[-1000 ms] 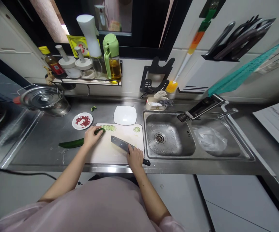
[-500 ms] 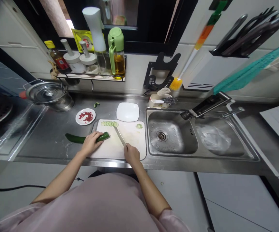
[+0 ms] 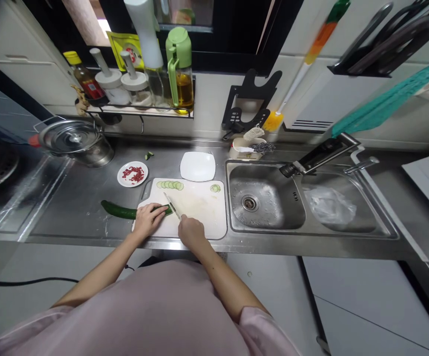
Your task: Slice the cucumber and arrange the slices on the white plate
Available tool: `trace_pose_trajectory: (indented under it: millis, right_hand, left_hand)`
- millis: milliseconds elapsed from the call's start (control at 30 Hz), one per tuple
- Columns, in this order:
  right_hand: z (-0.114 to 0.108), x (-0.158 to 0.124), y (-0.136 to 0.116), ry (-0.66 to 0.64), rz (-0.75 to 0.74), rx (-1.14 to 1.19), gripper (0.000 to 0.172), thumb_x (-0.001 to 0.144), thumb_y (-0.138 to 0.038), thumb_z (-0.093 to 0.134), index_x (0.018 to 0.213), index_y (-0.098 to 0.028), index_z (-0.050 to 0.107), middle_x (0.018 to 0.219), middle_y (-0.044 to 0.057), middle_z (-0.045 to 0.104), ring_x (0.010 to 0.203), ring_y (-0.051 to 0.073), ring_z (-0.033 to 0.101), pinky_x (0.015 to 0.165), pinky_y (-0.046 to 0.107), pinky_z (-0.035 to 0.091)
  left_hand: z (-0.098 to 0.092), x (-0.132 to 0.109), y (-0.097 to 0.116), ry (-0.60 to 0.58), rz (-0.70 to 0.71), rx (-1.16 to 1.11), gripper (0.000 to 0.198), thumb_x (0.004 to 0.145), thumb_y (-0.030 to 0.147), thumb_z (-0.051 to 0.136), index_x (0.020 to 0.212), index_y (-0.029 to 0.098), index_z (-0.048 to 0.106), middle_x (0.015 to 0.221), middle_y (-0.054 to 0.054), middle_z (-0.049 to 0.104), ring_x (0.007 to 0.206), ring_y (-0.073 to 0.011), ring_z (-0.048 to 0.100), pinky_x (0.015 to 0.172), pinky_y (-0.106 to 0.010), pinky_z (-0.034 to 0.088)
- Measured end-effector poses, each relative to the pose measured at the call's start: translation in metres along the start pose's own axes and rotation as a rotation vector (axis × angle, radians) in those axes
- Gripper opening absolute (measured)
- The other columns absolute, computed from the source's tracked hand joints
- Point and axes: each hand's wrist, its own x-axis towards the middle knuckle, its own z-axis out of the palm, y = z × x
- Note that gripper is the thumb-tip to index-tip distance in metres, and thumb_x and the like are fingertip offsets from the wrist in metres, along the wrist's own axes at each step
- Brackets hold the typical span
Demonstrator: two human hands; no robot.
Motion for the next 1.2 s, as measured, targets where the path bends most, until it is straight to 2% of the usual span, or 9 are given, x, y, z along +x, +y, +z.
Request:
trace_pose_trajectory:
  millis: [267,700,1200]
  right_hand:
    - [0.004,0.003,-0.006,-0.023,0.0,0.045,0.031,0.095,-0.02,0.031,0.108,-0.014,0.058,0.096,0.014,0.07,0.089,0.025,0.066,0.073,0.032,0.043]
    - [0.001,0.012,-0.008,-0.097,0.002,0.096,0.032,0.092,-0.018,0.035,0.111,-0.012,0.06,0.101,0.016,0.07,0.091,0.024,0.066,0.073,0.03,0.043]
    - [0.0,0.017,-0.012,-0.137,-0.009,0.054,0.033,0.092,-0.016,0.035,0.113,-0.011,0.06,0.104,0.017,0.069,0.094,0.025,0.066,0.076,0.031,0.045]
  left_hand:
    - [0.008,-0.001,-0.004,0.083,0.063,0.04,0.03,0.093,0.041,0.05,0.117,0.036,0.067,0.109,-0.006,0.063,0.1,-0.0213,0.055,0.087,-0.038,0.033]
    - [0.009,-0.001,-0.002,0.072,0.069,0.071,0.031,0.093,0.039,0.049,0.118,0.036,0.066,0.109,-0.007,0.062,0.1,-0.0218,0.053,0.084,-0.037,0.031]
    - [0.007,-0.003,0.002,0.091,0.079,0.077,0.029,0.094,0.037,0.049,0.117,0.036,0.067,0.11,-0.006,0.063,0.102,-0.0215,0.052,0.085,-0.038,0.03]
